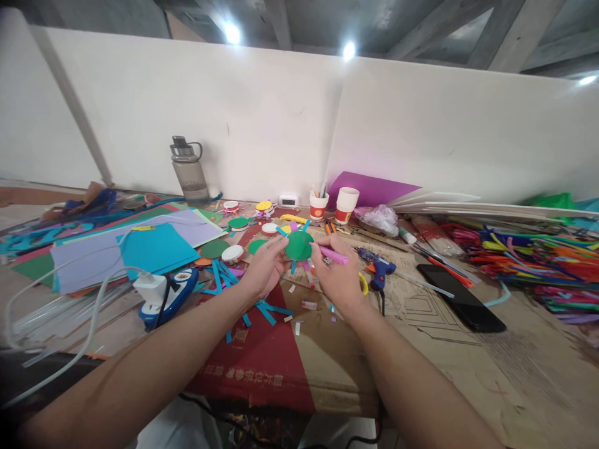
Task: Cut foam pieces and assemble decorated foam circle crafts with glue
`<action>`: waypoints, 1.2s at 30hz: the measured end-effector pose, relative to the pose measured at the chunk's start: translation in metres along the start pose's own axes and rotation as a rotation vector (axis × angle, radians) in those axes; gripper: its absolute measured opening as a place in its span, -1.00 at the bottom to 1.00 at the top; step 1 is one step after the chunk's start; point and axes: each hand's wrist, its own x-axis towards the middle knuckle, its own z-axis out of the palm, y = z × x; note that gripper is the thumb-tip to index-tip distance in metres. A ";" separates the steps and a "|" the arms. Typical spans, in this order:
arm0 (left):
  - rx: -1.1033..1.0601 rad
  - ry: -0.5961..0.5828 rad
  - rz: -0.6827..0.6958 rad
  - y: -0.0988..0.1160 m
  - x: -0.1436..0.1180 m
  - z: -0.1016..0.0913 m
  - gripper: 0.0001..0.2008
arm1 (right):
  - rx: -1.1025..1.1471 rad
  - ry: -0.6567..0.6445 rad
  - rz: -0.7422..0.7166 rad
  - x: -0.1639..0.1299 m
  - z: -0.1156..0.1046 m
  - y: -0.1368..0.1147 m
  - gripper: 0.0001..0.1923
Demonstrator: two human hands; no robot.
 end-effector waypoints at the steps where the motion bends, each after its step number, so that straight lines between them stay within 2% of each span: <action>1: 0.003 -0.002 0.001 0.000 0.000 0.000 -0.70 | -0.002 -0.004 -0.004 0.000 0.000 0.000 -0.87; 12: 0.024 -0.018 -0.018 0.001 -0.001 0.001 -0.70 | -0.008 -0.017 -0.009 -0.002 0.003 0.001 -0.90; 23: 0.012 0.013 -0.004 0.006 -0.002 0.004 -0.75 | -0.017 -0.035 0.004 -0.002 0.002 0.001 -0.86; 36: 0.010 0.040 0.008 0.005 0.000 0.002 -0.71 | -0.043 -0.033 0.016 -0.001 0.000 0.002 -0.85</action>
